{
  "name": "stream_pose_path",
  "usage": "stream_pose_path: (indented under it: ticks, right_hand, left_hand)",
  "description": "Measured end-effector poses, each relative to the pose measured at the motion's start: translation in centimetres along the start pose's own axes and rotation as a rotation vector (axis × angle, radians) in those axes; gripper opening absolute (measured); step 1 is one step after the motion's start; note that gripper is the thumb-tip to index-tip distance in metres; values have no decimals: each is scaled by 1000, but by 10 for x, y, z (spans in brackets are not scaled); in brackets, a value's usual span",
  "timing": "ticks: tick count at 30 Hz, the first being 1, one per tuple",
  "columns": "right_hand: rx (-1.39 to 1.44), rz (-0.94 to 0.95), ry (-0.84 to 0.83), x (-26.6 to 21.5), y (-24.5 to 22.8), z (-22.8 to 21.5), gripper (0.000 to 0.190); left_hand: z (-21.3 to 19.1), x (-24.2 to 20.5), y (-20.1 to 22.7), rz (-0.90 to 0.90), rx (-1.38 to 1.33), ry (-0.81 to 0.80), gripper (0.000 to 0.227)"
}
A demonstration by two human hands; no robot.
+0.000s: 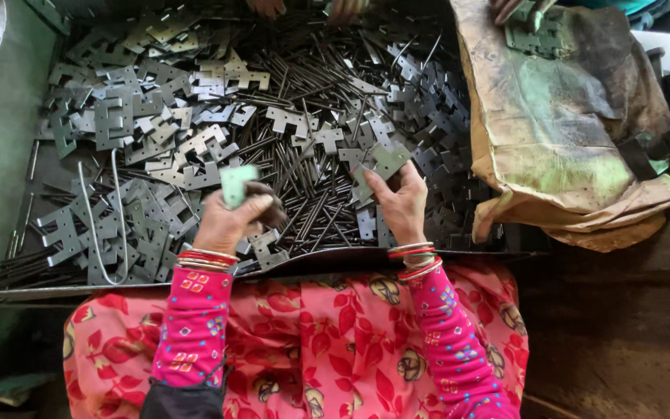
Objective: The person sits on the floor and assembles small metal hardware pieces by inserting pins into brackets. They pick up brackets and pins from a large bin, align them, and place the assembled units into a cloth bag. The process is repeated continuously throughout the clip.
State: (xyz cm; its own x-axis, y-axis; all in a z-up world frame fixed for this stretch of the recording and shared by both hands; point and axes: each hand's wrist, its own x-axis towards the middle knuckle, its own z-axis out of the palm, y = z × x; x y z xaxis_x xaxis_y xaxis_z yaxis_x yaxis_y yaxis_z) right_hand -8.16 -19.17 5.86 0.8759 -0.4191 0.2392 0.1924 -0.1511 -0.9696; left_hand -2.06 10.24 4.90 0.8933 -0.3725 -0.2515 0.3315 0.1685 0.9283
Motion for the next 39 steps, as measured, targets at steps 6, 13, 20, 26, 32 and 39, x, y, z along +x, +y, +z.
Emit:
stream_pose_path:
  ticks: [6,13,20,26,32,39]
  right_hand:
    - [-311,24,-168,-14,-25,5,32]
    - [-361,124,-263,-18,-14,4,33]
    - [-1026,-8,-375,-18,30,11,34]
    - [-1092,89,-381,-22,38,8,35]
    - [-925,84,-243,-22,25,7,29]
    - [-276,-1,-74,-32,10,14,31]
  left_hand:
    - [-45,13,-17,518,539,553,17]
    - [-87,34,-32,162,610,498,32]
    - [-25,18,-34,140,1473,222,44]
    - [37,27,-46,29,1496,-74,33]
    - [30,8,-23,171,1285,150,33]
    - [-14,-3,-2,150,-227,523,17]
